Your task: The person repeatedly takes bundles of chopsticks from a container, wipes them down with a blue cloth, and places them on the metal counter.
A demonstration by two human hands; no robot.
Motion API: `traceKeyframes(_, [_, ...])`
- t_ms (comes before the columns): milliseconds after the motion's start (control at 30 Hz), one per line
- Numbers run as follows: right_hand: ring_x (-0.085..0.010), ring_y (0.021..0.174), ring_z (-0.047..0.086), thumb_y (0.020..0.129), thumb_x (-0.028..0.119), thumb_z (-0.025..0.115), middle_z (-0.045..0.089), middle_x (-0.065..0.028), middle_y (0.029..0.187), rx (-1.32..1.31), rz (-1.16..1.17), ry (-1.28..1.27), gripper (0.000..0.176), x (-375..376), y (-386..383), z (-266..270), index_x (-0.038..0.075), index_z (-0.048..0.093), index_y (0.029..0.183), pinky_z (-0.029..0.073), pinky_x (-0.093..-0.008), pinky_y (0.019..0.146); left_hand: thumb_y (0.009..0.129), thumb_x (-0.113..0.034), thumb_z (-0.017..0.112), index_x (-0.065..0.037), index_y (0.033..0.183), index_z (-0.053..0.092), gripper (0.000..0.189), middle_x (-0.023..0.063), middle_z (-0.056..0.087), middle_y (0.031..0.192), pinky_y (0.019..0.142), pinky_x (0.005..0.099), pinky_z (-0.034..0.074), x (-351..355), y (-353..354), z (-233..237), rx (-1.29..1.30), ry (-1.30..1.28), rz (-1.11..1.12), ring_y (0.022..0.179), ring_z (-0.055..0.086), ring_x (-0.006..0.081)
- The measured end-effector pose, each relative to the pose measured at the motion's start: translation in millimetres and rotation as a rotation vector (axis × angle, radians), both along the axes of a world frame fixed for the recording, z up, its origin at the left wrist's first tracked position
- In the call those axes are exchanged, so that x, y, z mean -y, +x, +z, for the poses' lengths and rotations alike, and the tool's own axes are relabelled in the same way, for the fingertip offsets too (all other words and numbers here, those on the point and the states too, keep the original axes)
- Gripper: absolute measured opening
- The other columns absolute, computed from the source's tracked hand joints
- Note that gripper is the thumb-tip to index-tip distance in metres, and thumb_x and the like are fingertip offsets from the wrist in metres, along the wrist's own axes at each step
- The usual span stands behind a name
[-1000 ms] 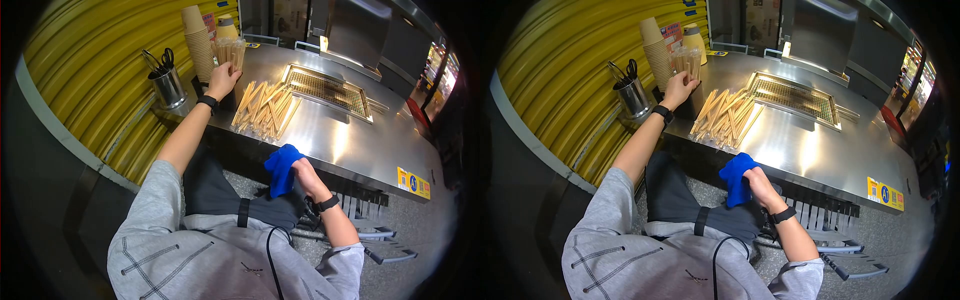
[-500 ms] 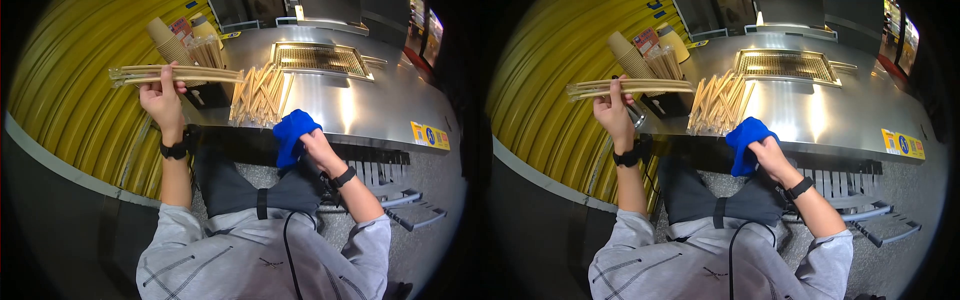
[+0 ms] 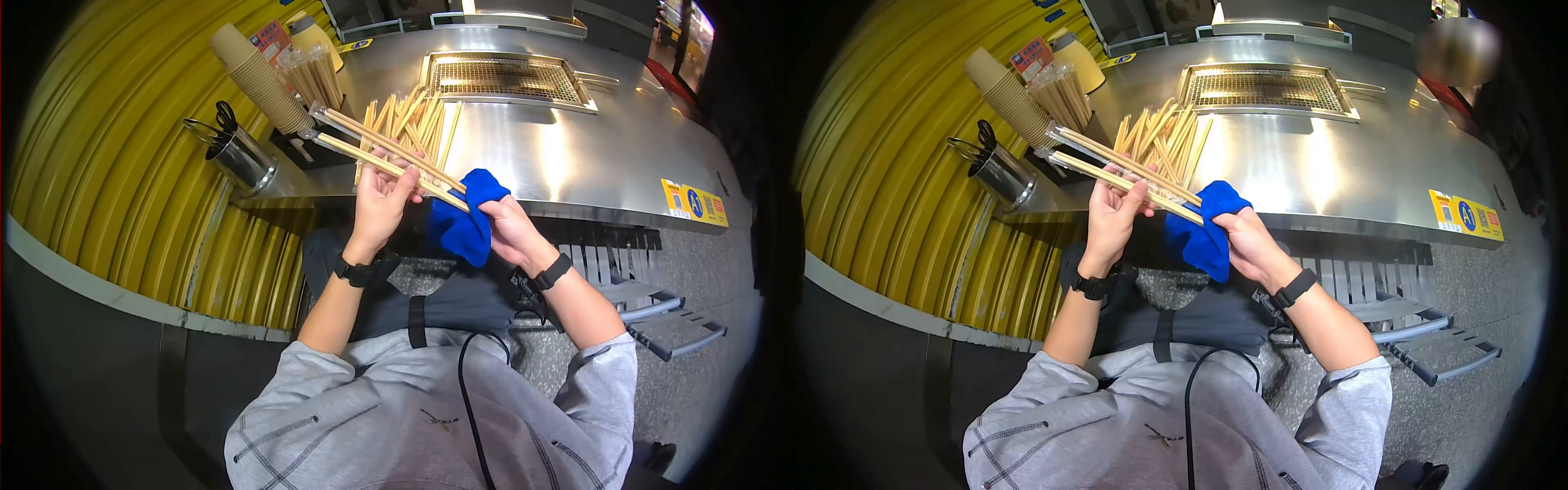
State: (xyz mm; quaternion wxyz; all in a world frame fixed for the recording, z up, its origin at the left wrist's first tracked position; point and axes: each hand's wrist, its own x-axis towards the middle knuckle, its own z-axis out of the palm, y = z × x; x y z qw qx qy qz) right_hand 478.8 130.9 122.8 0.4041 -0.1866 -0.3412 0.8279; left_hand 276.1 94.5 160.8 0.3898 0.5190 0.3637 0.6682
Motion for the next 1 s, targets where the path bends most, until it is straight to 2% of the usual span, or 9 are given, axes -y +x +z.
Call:
traceKeyframes(167, [-0.0139, 0.08, 0.064, 0.089, -0.002, 0.051, 0.065, -0.006, 0.093, 0.048, -0.005, 0.048, 0.013, 4.1, -4.8, -4.4, 0.001, 0.061, 0.097, 0.053, -0.0282, 0.072, 0.096, -0.009, 0.056, 0.005, 0.132, 0.037, 0.044, 0.0197, 0.063, 0.117, 0.063, 0.0214, 0.052, -5.6, -13.4, -13.7, -0.014, -0.064, 0.051, 0.079, 0.063, 0.0105])
traceKeyframes(267, [-0.0131, 0.081, 0.062, 0.09, 0.0, 0.051, 0.064, -0.0054, 0.092, 0.169, -0.017, 0.048, 0.012, 6.2, -8.1, -5.1, 0.001, 0.06, 0.098, 0.051, -0.0286, 0.075, 0.096, -0.009, 0.055, 0.005, 0.132, 0.038, 0.042, 0.0199, 0.063, 0.117, 0.064, 0.0208, 0.052, -5.5, -17.4, -9.7, 0.002, -0.053, 0.108, 0.082, 0.063, 0.0099])
traceKeyframes(400, [-0.0117, 0.077, 0.061, 0.09, 0.002, 0.053, 0.064, -0.0037, 0.088, 0.259, -0.009, 0.101, 0.009, 4.2, -6.1, -6.0, 0.002, 0.061, 0.094, 0.05, -0.0269, 0.072, 0.096, -0.01, 0.055, 0.006, 0.13, 0.04, 0.04, 0.0193, 0.065, 0.114, 0.064, 0.0204, 0.053, -5.7, -22.7, -2.7, 0.027, 0.011, 0.122, 0.081, 0.064, 0.01])
traceKeyframes(500, [-0.011, 0.074, 0.061, 0.089, 0.003, 0.053, 0.064, -0.0034, 0.085, 0.297, 0.05, 0.121, 0.01, 3.0, -4.0, -5.8, 0.002, 0.061, 0.094, 0.05, -0.026, 0.069, 0.096, -0.011, 0.056, 0.004, 0.127, 0.042, 0.038, 0.0178, 0.066, 0.111, 0.065, 0.0208, 0.053, -4.9, -27.5, -3.9, -0.012, -0.06, 0.157, 0.081, 0.064, 0.0103])
traceKeyframes(567, [-0.0106, 0.071, 0.061, 0.089, 0.005, 0.051, 0.064, -0.0034, 0.083, 0.341, 0.086, 0.114, 0.012, 6.1, -3.8, 0.4, 0.001, 0.062, 0.094, 0.05, -0.0254, 0.065, 0.095, -0.012, 0.058, 0.002, 0.121, 0.046, 0.032, 0.0155, 0.067, 0.105, 0.065, 0.0214, 0.054, -5.3, -33.2, -7.2, -0.015, -0.091, 0.123, 0.081, 0.064, 0.0108])
traceKeyframes(767, [-0.0122, 0.081, 0.062, 0.09, 0.011, 0.052, 0.065, -0.0044, 0.092, 0.26, 0.039, 0.189, 0.017, -0.4, 5.4, 6.5, 0.003, 0.062, 0.1, 0.05, -0.0292, 0.075, 0.095, -0.013, 0.059, 0.0, 0.116, 0.05, 0.027, 0.0145, 0.067, 0.103, 0.067, 0.0215, 0.054, -2.9, -44.2, -12.0, 0.009, -0.166, 0.017, 0.082, 0.065, 0.0108])
traceKeyframes(800, [-0.0127, 0.084, 0.062, 0.091, 0.012, 0.053, 0.066, -0.0053, 0.095, 0.224, 0.095, 0.191, 0.018, -4.1, 8.1, 6.1, 0.003, 0.062, 0.104, 0.049, -0.0305, 0.078, 0.095, -0.013, 0.059, 0.0, 0.116, 0.05, 0.026, 0.0146, 0.067, 0.103, 0.067, 0.0213, 0.054, -1.3, -43.2, -9.5, 0.006, -0.179, 0.0, 0.082, 0.065, 0.0107])
traceKeyframes(900, [-0.0121, 0.083, 0.063, 0.091, 0.012, 0.055, 0.066, -0.0049, 0.093, 0.219, 0.153, 0.184, 0.019, 6.3, 8.1, 24.4, 0.002, 0.062, 0.106, 0.051, -0.029, 0.075, 0.095, -0.013, 0.059, 0.0, 0.117, 0.05, 0.027, 0.0147, 0.068, 0.104, 0.067, 0.0212, 0.053, -3.6, -44.6, -11.1, -0.025, -0.19, -0.046, 0.083, 0.065, 0.0109])
traceKeyframes(1000, [-0.0112, 0.079, 0.063, 0.09, 0.01, 0.059, 0.067, -0.0041, 0.09, 0.381, 0.243, 0.383, 0.02, 10.3, -0.1, 17.3, 0.001, 0.061, 0.108, 0.052, -0.0274, 0.071, 0.094, -0.013, 0.06, 0.001, 0.119, 0.05, 0.03, 0.0146, 0.068, 0.104, 0.067, 0.0214, 0.053, -2.1, -35.9, -11.3, -0.079, -0.2, -0.085, 0.085, 0.065, 0.011])
